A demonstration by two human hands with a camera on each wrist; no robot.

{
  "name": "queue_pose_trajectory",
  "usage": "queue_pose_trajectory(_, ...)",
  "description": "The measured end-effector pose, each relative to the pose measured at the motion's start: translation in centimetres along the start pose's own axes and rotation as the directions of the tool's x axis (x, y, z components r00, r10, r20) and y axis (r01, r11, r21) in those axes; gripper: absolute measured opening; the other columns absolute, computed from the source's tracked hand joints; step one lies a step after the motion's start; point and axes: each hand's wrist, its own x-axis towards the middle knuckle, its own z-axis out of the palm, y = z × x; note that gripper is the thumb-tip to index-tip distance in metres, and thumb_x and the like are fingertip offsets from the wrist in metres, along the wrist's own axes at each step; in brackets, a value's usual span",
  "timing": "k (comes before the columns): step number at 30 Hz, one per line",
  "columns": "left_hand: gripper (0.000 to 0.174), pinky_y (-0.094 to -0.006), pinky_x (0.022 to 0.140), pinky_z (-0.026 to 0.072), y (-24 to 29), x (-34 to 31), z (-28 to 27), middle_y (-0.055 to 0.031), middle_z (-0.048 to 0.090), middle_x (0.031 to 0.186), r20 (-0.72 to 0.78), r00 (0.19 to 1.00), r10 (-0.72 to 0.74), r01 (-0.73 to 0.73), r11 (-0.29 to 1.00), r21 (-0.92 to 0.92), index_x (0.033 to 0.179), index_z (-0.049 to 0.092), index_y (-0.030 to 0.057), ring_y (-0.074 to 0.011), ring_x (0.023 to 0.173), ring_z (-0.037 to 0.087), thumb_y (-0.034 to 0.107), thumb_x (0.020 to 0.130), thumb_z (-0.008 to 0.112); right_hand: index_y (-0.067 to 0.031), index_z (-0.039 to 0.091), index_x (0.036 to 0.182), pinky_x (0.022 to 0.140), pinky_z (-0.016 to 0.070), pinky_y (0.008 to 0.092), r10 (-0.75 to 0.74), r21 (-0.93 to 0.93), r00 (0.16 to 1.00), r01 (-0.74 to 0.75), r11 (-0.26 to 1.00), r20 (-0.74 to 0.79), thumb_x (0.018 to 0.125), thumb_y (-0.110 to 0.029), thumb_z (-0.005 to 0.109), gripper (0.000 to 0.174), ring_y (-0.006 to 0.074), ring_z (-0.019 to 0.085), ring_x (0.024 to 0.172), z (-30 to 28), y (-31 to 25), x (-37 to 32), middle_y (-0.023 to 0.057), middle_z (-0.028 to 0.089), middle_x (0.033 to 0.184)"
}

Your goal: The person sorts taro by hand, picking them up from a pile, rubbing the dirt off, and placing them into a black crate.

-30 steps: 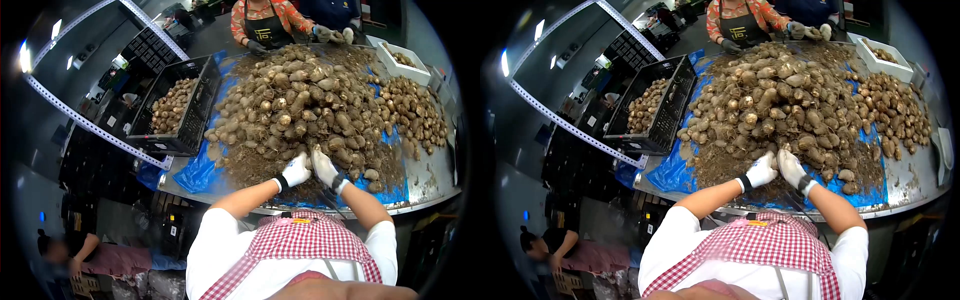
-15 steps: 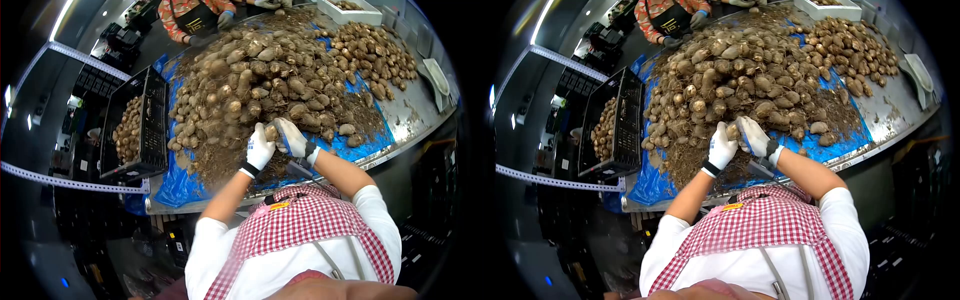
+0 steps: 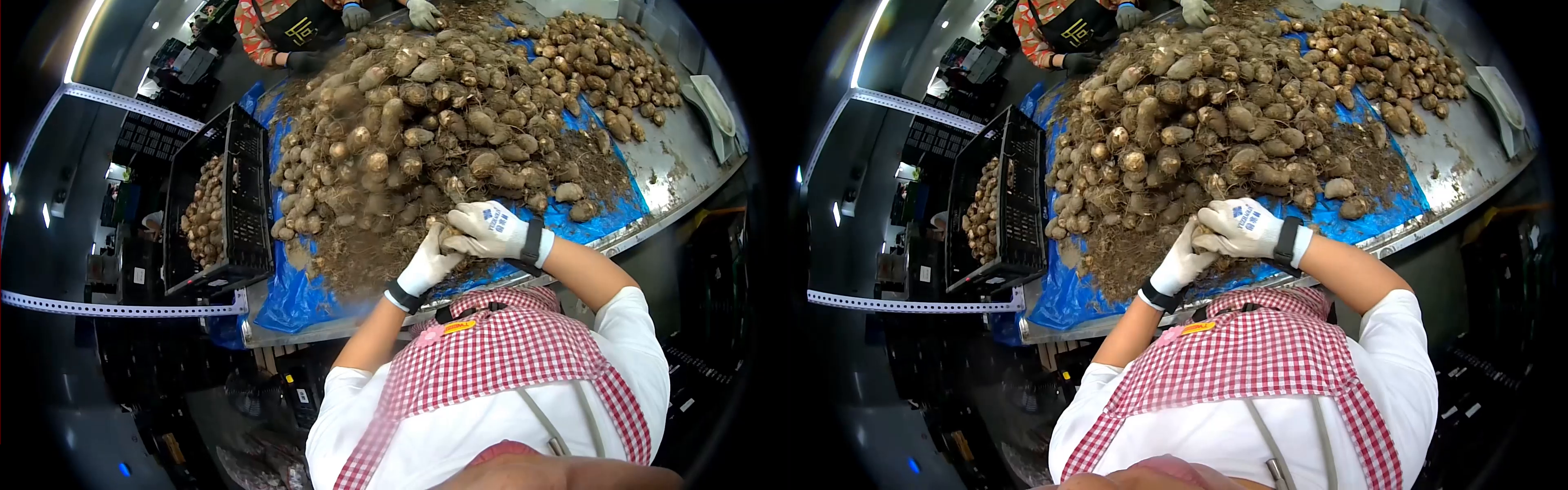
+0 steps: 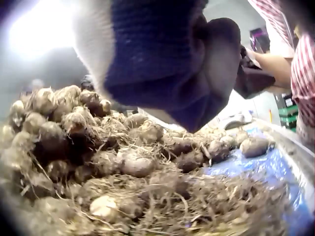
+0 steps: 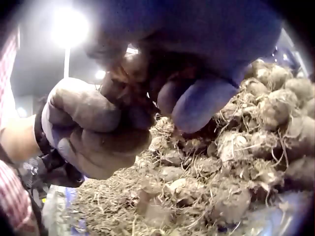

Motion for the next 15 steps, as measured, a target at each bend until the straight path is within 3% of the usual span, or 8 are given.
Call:
queue_pose_trajectory(2, 0.059, -0.0326, 0.098, 0.045, 0.2, 0.4, 0.5, -0.0148, 0.06, 0.115, 0.028, 0.998, 0.052, -0.047, 0.988, -0.145, 0.132, 0.031, -0.0062, -0.0241, 0.106, 0.061, 0.0, 0.082, 0.062, -0.0055, 0.057, 0.084, 0.054, 0.0478, 0.0407, 0.005, -0.096, 1.0, -0.005, 0.995, 0.006, 0.093, -0.036, 0.055, 0.031, 0.0321, 0.061, 0.064, 0.4, 0.8, -0.1, 0.0131, 0.059, 0.071)
queue_pose_trajectory(3, 0.056, -0.0348, 0.094, 0.0478, 0.5, -0.2, 1.1, -0.0173, 0.062, 0.115, -0.036, 0.999, 0.032, -0.027, 0.993, 0.116, 0.129, 0.031, -0.0078, -0.0251, 0.106, 0.062, 0.001, 0.083, 0.062, -0.0067, 0.056, 0.082, 0.05, 0.0467, 0.0406, 0.008, -0.14, 1.0, -0.006, 0.99, 0.007, 0.093, -0.034, 0.056, 0.03, 0.0315, 0.061, 0.059, 0.9, 1.2, -0.2, 0.0113, 0.059, 0.066)
queue_pose_trajectory(7, 0.045, -0.0375, 0.083, 0.0515, 0.1, 0.1, 2.1, -0.0158, 0.065, 0.101, -0.249, 0.964, -0.09, 0.185, 0.904, 0.386, 0.124, 0.035, -0.0057, -0.0247, 0.092, 0.065, 0.002, 0.086, 0.059, -0.0086, 0.057, 0.075, 0.046, 0.0472, 0.0396, -0.028, -0.262, 0.996, 0.007, 0.965, -0.079, 0.093, -0.031, 0.057, 0.028, 0.0288, 0.06, 0.051, 2.2, 1.8, -0.3, 0.0101, 0.058, 0.058)
queue_pose_trajectory(8, 0.045, -0.0371, 0.081, 0.0518, -1.2, 0.9, 1.9, -0.014, 0.065, 0.098, -0.248, 0.948, -0.199, 0.195, 0.98, -0.041, 0.123, 0.036, -0.0045, -0.0243, 0.089, 0.065, 0.004, 0.086, 0.06, -0.0082, 0.058, 0.075, 0.048, 0.0496, 0.0392, 0.114, -0.239, 0.977, -0.069, 0.969, 0.178, 0.093, -0.028, 0.056, 0.027, 0.0269, 0.064, 0.054, 1.9, 0.6, 0.5, 0.011, 0.061, 0.062)
queue_pose_trajectory(9, 0.045, -0.0367, 0.078, 0.0521, -3.7, 2.2, 1.2, -0.0123, 0.065, 0.096, -0.2, 0.934, -0.297, 0.178, 0.869, -0.461, 0.122, 0.036, -0.0032, -0.0238, 0.086, 0.064, 0.005, 0.086, 0.062, -0.0079, 0.059, 0.075, 0.049, 0.0506, 0.0388, 0.065, -0.215, 0.989, -0.035, 0.976, 0.135, 0.093, -0.027, 0.056, 0.027, 0.0268, 0.064, 0.057, 2.7, -0.1, -0.4, 0.0114, 0.063, 0.065)
queue_pose_trajectory(11, 0.045, -0.0347, 0.077, 0.0515, -4.5, 2.5, 0.5, -0.0113, 0.064, 0.097, -0.176, 0.931, -0.319, 0.135, 0.75, -0.648, 0.12, 0.038, -0.0022, -0.0222, 0.085, 0.062, 0.008, 0.085, 0.064, -0.0068, 0.06, 0.08, 0.057, 0.0531, 0.038, -0.018, -0.037, 1.0, 0.018, 0.999, -0.017, 0.093, -0.027, 0.056, 0.024, 0.0281, 0.066, 0.064, 4.3, -0.9, -2.0, 0.013, 0.065, 0.072)
queue_pose_trajectory(14, 0.047, -0.0298, 0.081, 0.0489, -3.7, 0.6, -0.2, -0.0137, 0.061, 0.105, -0.276, 0.954, -0.118, 0.099, 0.992, -0.079, 0.12, 0.039, -0.0028, -0.0184, 0.092, 0.059, 0.01, 0.085, 0.067, -0.0012, 0.058, 0.09, 0.061, 0.0508, 0.0373, 0.253, 0.245, 0.961, -0.273, 0.93, 0.113, 0.092, -0.026, 0.058, 0.025, 0.0286, 0.061, 0.064, 3.5, 1.5, -2.8, 0.0155, 0.06, 0.073)
queue_pose_trajectory(15, 0.047, -0.0316, 0.083, 0.0494, -2.8, 0.4, -0.1, -0.0156, 0.061, 0.106, -0.268, 0.96, -0.078, 0.068, 0.997, -0.045, 0.123, 0.037, -0.0036, -0.0208, 0.095, 0.06, 0.006, 0.085, 0.064, 0.0007, 0.055, 0.089, 0.06, 0.0485, 0.0373, 0.299, 0.351, 0.951, -0.307, 0.885, 0.077, 0.093, -0.03, 0.058, 0.032, 0.0283, 0.059, 0.064, 3.2, 1.7, -3.2, 0.0145, 0.058, 0.072)
